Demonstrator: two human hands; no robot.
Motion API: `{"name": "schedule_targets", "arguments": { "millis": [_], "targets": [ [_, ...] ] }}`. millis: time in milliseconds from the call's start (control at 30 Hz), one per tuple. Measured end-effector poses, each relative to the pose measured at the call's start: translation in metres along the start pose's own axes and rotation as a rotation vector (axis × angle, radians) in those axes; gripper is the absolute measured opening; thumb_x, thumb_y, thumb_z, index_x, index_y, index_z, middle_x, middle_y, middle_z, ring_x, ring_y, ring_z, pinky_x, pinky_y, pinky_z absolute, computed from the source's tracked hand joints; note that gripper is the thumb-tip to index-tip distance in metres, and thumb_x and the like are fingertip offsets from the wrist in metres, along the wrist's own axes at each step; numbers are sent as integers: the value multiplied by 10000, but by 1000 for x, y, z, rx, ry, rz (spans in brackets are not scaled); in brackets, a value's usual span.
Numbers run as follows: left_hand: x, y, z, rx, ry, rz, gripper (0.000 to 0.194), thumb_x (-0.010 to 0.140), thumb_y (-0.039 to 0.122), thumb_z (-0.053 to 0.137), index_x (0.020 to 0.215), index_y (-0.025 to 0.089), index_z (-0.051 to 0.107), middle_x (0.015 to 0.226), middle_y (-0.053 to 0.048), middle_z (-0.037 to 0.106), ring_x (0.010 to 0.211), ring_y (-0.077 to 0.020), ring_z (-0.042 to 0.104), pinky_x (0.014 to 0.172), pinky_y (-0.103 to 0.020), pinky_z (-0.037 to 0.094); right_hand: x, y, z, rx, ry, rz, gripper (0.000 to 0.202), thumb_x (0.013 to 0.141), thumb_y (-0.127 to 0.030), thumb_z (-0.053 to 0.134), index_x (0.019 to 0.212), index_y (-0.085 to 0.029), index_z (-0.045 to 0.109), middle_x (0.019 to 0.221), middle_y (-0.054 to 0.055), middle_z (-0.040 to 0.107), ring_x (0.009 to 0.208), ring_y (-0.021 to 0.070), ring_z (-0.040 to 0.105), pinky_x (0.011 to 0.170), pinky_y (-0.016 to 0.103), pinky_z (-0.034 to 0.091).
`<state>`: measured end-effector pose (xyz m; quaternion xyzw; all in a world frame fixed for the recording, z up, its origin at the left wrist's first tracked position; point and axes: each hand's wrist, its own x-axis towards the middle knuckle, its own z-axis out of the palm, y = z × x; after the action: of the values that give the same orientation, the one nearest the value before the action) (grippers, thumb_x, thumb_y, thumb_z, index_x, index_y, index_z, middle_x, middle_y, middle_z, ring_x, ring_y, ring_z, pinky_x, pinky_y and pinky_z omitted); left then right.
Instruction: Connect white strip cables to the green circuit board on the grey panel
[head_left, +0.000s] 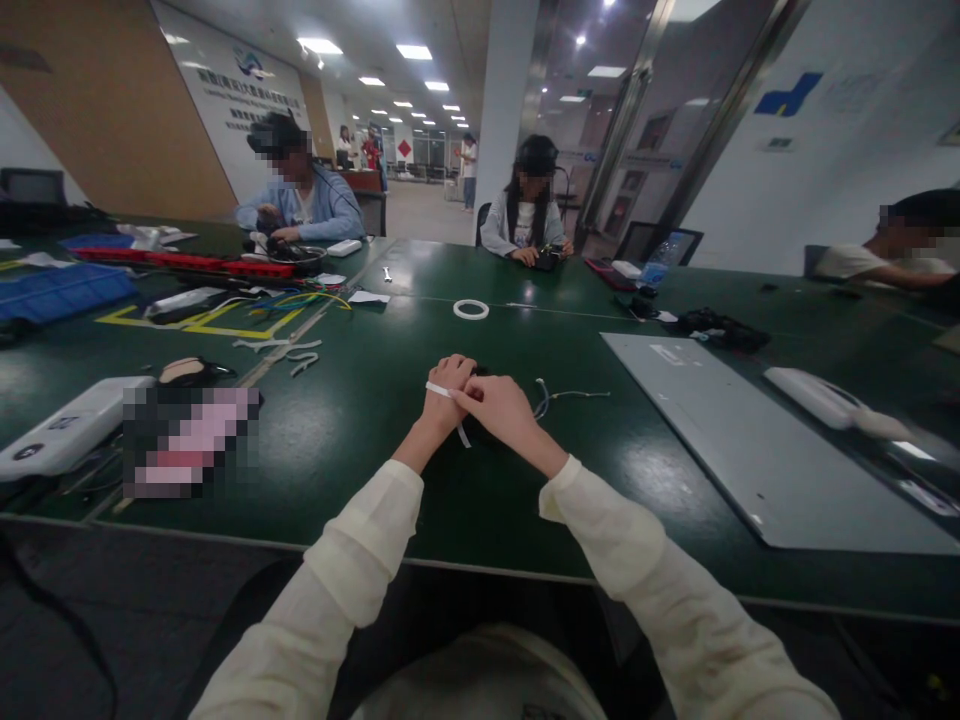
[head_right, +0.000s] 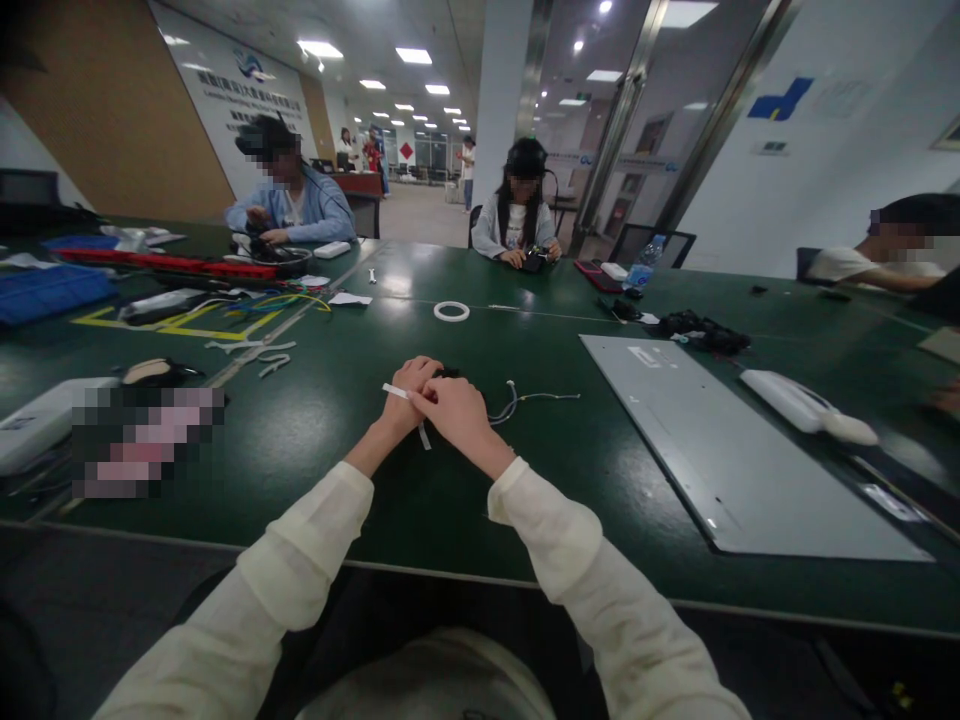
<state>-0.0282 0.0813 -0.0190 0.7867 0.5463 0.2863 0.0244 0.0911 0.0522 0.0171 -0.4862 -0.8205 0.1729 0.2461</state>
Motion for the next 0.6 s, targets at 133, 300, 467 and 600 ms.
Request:
{"name": "schedule_targets", "arguments": {
  "millis": [133, 300, 467, 600],
  "targets": [
    [2, -1, 6, -56, -37, 80, 228, 833, 191, 462, 1042, 182, 554, 1079, -82, 554, 1010, -220, 503, 869, -366, 419, -3, 4, -7, -156, -63, 42, 497, 827, -604, 444, 619, -187, 620, 625, 31, 604, 547, 126, 528, 506, 238, 351],
    [5, 0, 10, -193, -135, 249, 255, 841, 222, 475, 1077, 158, 546, 1077, -77, 584, 1006, -191, 543, 912, -325, 427, -13, 49, -56, -268, -26, 151, 526, 840, -633, 370, 759, -203, 662, 722, 43, 640, 639, 159, 568, 564, 251, 380],
    [3, 0, 8, -205, -222, 325, 331, 855, 307, 488, 1153, 166, 516, 1139, -82, 579, 1042, -203, 546, 928, -351, 425, -34, 158, -107, -453, 262, 388, 407, 894, -437, 385, 1039, -142, 625, 1025, 121, 627, 971, 228, 559, 825, 312, 407],
    [2, -5, 12, -145, -225, 332, 372, 848, 365, 502, 1165, 171, 520, 1167, -97, 567, 1101, -231, 520, 960, -395, 397, -59, 224, -104, -597, 278, 637, 498, 897, -443, 360, 1190, -78, 529, 1156, 217, 542, 1113, 299, 479, 893, 418, 381]
  ]
}}
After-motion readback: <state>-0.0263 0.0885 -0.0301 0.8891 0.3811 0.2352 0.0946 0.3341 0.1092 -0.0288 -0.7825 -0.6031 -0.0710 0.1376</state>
